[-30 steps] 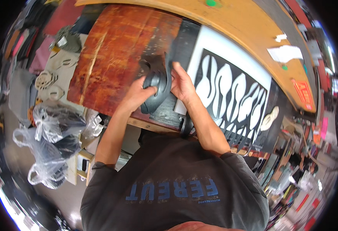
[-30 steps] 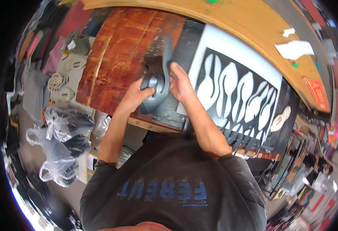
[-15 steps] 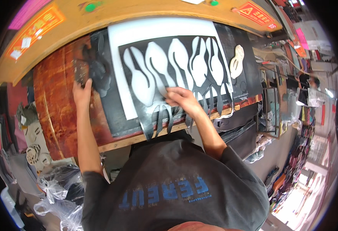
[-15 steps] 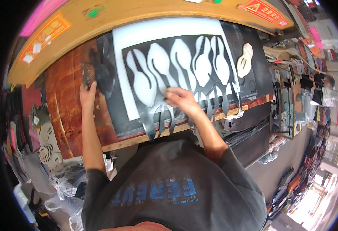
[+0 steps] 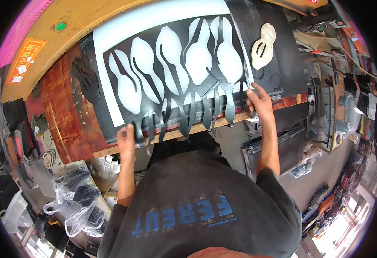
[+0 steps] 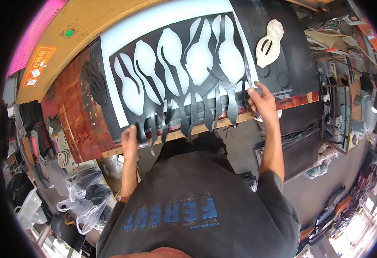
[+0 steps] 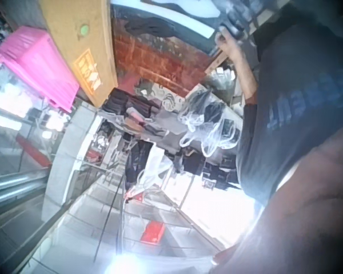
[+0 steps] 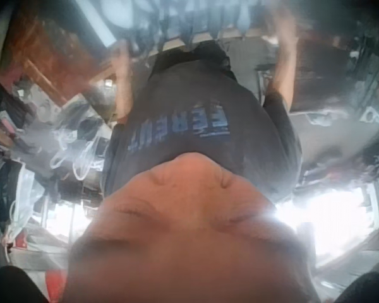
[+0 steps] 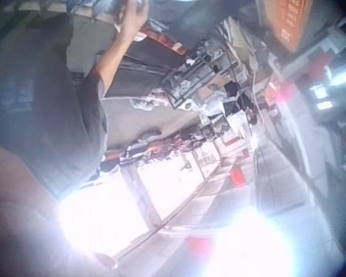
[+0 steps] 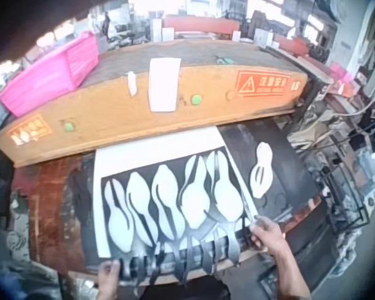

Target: The person places black insoles into a clear plastic bag, ties the bag, and then arranges white insole templates on a black sheet. The person also handles a large black sheet and places it on the work surface.

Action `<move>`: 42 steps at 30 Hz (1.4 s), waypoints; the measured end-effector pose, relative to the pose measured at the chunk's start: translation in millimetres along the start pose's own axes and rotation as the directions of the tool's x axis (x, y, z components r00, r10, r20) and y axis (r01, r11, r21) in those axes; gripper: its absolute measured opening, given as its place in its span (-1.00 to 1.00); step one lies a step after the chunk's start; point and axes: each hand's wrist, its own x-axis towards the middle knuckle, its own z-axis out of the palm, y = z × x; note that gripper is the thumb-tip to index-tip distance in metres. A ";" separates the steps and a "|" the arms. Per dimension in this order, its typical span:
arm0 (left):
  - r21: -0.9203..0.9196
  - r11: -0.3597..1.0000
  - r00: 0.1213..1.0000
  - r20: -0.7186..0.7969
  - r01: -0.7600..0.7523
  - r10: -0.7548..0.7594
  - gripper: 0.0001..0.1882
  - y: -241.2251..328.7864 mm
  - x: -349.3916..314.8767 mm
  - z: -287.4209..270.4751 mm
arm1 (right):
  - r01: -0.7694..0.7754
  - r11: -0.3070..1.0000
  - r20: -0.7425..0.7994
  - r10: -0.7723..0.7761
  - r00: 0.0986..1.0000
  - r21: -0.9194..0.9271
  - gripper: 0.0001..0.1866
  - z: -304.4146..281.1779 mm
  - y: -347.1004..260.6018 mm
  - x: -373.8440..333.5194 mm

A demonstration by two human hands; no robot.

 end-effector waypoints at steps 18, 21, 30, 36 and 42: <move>-0.296 0.913 0.580 0.705 -0.282 0.408 -0.57 166.3 -11.4 24.4 | 0.227 0.301 0.018 -0.565 0.825 -0.926 0.12 185.0 15.8 -100.9; -0.436 0.863 0.334 0.798 -0.254 0.501 -0.59 198.3 -42.4 -6.8 | 0.230 0.454 -0.162 -0.673 0.721 -0.861 -0.56 186.2 39.5 -88.6; -0.677 0.685 -0.498 0.707 -0.271 0.502 -0.48 264.7 -144.3 -14.9 | 0.754 0.566 -0.896 -0.060 0.441 0.333 -0.61 112.5 83.0 -319.6; -0.647 0.734 -0.689 0.629 -0.208 0.359 -0.42 281.8 -219.2 69.2 | 0.349 0.910 -0.974 0.226 0.029 0.222 -0.59 126.6 170.6 -499.9; -0.522 0.584 -0.642 0.767 -0.622 0.002 -0.54 214.4 -337.5 192.4 | 0.361 0.864 -0.926 0.378 -0.005 0.351 -0.61 179.8 279.2 -596.8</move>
